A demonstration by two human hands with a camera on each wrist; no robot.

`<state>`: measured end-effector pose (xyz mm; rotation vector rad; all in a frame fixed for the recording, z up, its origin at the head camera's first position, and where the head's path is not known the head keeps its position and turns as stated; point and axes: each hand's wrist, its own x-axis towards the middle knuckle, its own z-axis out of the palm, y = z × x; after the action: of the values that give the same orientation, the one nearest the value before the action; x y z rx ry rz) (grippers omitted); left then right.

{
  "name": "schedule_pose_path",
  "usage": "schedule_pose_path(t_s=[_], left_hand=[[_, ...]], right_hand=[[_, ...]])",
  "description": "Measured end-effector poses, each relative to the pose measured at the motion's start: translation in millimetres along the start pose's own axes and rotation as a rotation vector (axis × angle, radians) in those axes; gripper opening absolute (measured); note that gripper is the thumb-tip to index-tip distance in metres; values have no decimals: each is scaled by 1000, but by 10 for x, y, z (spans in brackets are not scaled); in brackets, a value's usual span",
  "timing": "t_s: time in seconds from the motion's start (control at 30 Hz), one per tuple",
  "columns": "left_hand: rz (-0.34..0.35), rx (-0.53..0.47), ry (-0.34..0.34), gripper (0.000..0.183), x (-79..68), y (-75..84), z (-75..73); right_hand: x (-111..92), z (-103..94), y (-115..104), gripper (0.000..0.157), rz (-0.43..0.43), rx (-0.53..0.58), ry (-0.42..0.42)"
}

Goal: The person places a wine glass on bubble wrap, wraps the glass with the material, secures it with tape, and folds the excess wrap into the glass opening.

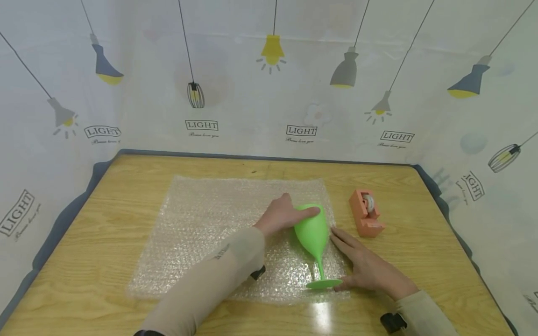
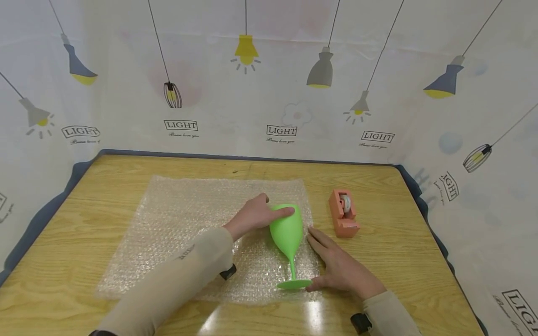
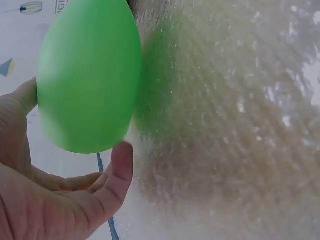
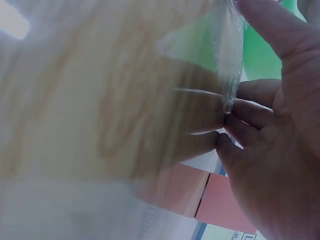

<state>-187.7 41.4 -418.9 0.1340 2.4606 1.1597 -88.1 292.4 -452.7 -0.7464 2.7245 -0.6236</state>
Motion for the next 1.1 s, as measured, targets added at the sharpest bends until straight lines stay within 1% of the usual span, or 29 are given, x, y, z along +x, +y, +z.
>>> schedule_pose_path(t_s=[0.17,0.2,0.3,0.37,0.4,0.47,0.5,0.57,0.67,0.77,0.87,0.93,0.97,1.1], left_hand=[[42,21,31,102,2,60,7],[43,22,33,100,4,71,11],[36,8,32,97,6,98,30],[30,2,31,97,8,113,43],[27,2,32,97,9,120,48],[23,2,36,97,13,130,63],[21,2,37,97,15,136,68],[15,3,37,98,22,147,80],[7,5,40,97,25,163,90],[3,13,43,96,24,174,94],[0,16,44,95,20,178,94],[1,16,44,95,19,178,95],[2,15,45,95,17,180,96],[6,18,44,93,6,194,102]], right_hand=[[3,-4,3,124,17,24,-8],[4,-9,5,120,18,38,-5],[-4,-27,8,104,37,104,40],[-7,-41,7,87,43,156,100],[-6,-50,3,78,44,199,134],[2,-71,-11,65,47,271,195],[8,-83,-21,59,52,305,217],[22,-116,-48,53,93,378,243],[49,-169,-94,53,199,441,246],[94,-216,-142,60,321,485,218],[157,-247,-179,65,407,517,185],[201,-256,-197,66,448,548,170],[222,-256,-202,64,460,562,165],[279,-241,-204,57,464,567,151]])
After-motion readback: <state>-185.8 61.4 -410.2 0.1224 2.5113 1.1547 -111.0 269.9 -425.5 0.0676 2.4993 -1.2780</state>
